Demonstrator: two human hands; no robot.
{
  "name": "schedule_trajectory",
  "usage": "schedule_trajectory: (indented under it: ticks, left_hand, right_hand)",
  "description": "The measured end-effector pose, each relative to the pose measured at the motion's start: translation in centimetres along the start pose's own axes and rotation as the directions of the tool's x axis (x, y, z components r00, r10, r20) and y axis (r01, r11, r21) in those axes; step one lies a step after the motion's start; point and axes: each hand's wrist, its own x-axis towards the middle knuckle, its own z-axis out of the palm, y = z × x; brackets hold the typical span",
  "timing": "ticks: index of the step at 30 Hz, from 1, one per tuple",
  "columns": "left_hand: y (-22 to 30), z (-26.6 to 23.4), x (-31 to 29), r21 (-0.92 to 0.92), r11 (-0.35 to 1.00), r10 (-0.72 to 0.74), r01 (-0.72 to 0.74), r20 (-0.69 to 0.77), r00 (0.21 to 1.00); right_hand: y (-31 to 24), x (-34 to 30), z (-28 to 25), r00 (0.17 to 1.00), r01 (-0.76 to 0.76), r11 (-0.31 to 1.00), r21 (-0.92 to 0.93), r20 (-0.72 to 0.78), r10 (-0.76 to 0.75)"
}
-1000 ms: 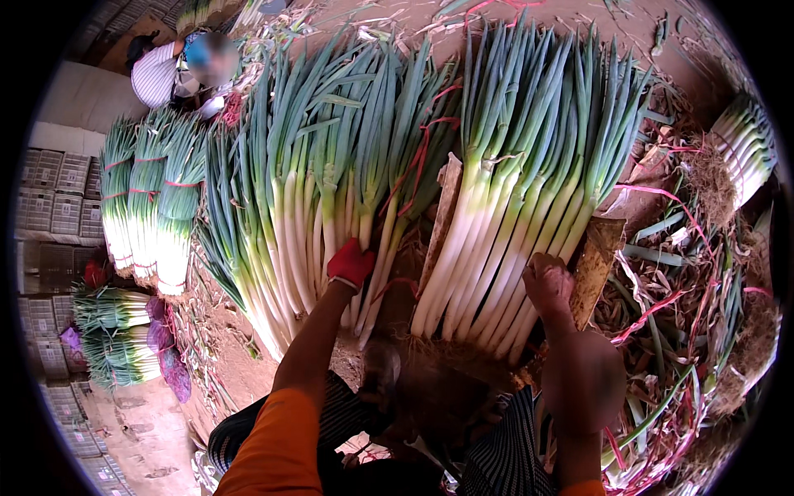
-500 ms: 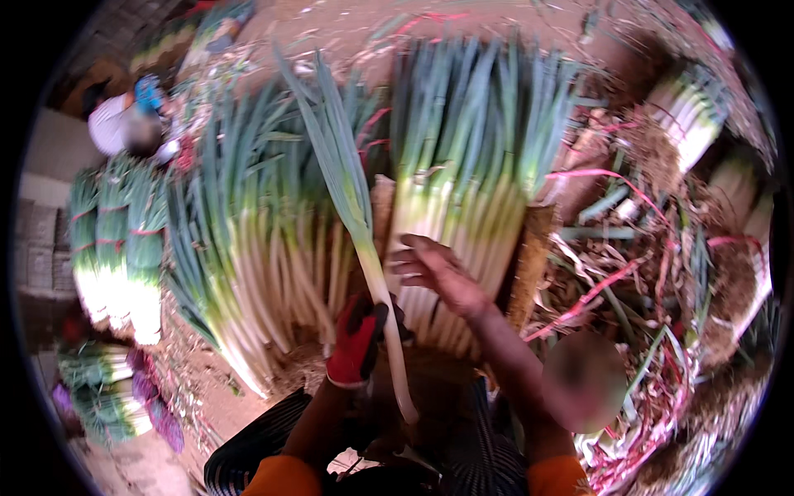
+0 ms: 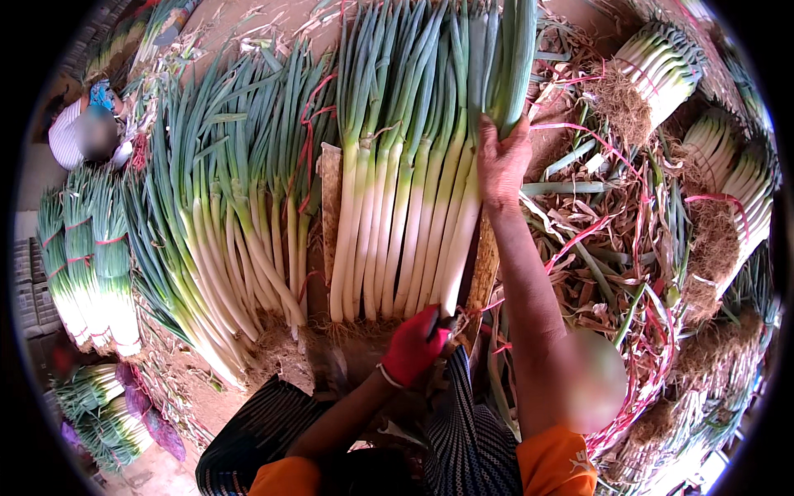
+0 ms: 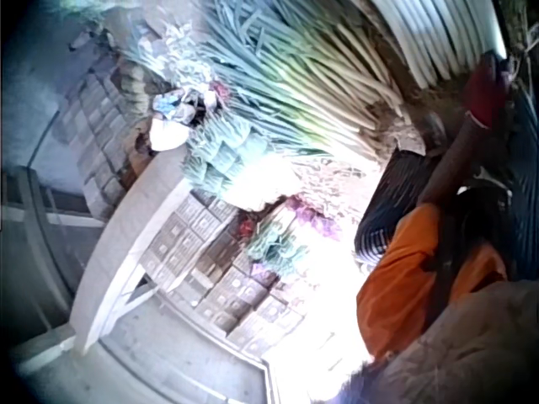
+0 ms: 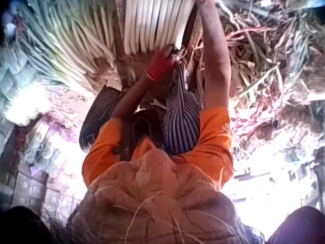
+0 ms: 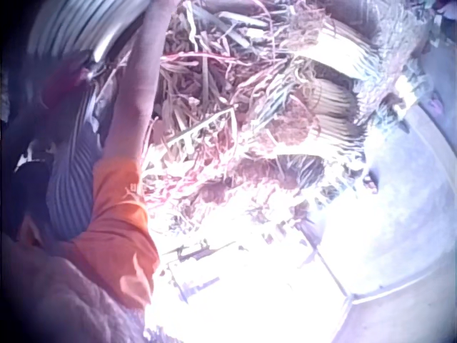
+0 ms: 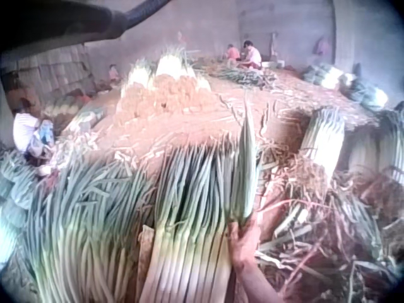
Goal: The person bundles leeks using red ribbons and trims the roots and ends of the bundled leeks with a knife on a wooden block.
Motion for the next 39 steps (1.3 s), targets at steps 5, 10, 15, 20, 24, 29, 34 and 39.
schedule_trajectory:
  ticks: [5,10,15,20,24,29,34,39]
  left_hand:
    - [-1.7,1.8,3.3,0.318,0.948,-0.022,0.006,0.046,0.999]
    - [-3.3,3.1,4.6,0.503,0.864,-0.153,0.029,0.206,0.966]
    - [-2.9,3.4,5.0,0.502,0.861,-0.200,0.075,0.199,0.959]
    - [-3.3,1.5,3.4,0.350,0.937,-0.056,0.003,0.142,0.988]
    - [-2.2,-8.3,1.8,0.201,0.954,0.297,-0.222,-0.537,0.790]
    - [-9.3,-27.2,-3.5,0.272,0.954,0.217,0.123,-0.916,0.337]
    - [-13.7,-31.1,-7.2,0.478,0.497,0.015,0.724,-0.839,0.544]
    - [-13.2,-29.3,-5.5,0.512,0.270,-0.034,0.815,-0.841,0.540]
  right_hand:
    - [1.4,1.0,-1.4,0.995,0.052,0.987,-0.149,-0.074,-0.064]
    - [2.7,-0.5,-2.1,0.972,0.200,0.867,-0.457,-0.020,-0.235]
    - [1.6,-6.2,-0.6,0.788,0.505,0.809,-0.303,0.544,-0.288]
    - [14.0,-10.3,-0.8,0.647,0.468,0.799,-0.376,0.762,-0.021]
    - [8.1,-9.5,0.0,0.730,0.413,0.702,-0.581,0.672,0.127]
    - [6.3,-10.3,0.2,0.696,0.434,0.722,-0.540,0.709,0.112]
    - [6.3,-10.0,-0.1,0.721,0.434,0.714,-0.549,0.688,0.090]
    - [6.3,-10.2,-0.7,0.741,0.417,0.743,-0.524,0.670,0.056]
